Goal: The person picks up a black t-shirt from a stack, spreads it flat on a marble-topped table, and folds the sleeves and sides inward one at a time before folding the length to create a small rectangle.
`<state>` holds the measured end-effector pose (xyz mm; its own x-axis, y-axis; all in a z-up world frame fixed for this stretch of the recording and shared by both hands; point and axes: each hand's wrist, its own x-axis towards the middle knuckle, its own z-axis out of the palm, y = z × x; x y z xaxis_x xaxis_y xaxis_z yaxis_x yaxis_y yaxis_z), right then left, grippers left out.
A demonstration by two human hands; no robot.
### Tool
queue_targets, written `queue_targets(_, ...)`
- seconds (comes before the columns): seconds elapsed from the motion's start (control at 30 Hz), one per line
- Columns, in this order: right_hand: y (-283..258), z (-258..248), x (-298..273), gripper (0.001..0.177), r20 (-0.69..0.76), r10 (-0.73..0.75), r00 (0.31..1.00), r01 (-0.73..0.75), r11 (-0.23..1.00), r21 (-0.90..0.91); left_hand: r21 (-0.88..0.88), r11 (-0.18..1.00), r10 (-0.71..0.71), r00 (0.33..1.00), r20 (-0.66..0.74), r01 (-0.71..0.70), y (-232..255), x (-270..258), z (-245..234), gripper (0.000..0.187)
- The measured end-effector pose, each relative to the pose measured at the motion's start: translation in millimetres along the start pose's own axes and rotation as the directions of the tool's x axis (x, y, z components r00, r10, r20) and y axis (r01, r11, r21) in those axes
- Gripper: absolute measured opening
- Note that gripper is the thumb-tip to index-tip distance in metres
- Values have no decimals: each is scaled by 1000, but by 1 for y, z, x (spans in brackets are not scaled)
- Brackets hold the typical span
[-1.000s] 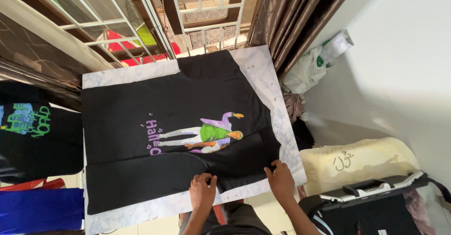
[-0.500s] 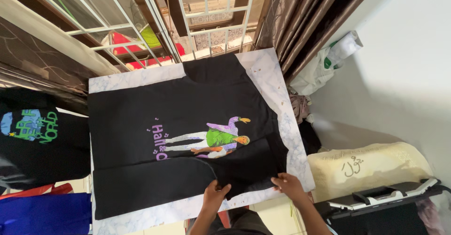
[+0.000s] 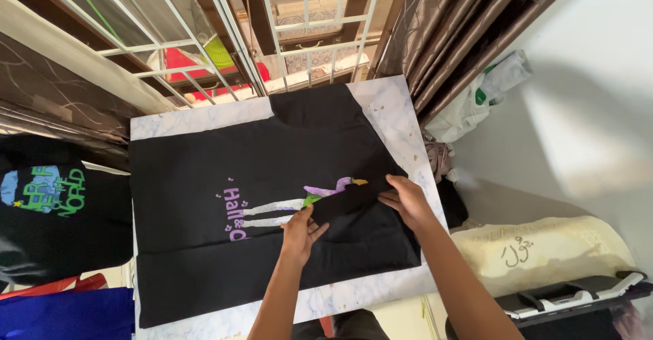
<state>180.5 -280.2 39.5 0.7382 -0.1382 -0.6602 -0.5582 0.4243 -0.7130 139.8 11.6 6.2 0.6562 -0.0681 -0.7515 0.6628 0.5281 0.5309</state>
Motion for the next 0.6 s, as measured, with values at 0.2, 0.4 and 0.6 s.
queue_targets(0.2, 30, 11, 49, 28, -23, 85, 996, -83, 995, 54, -91, 995, -52, 992, -114, 42, -6, 28, -7, 51)
queue_targets(0.4, 51, 14, 63, 23, -19, 54, 998, -54, 998, -26, -163, 986, -33, 996, -88, 19, -24, 48, -19, 55)
queue_targets(0.6, 46, 8, 42, 22, 64, -12, 998, 6, 995, 96, -182, 981, 54, 996, -64, -65, -31, 42, -27, 41)
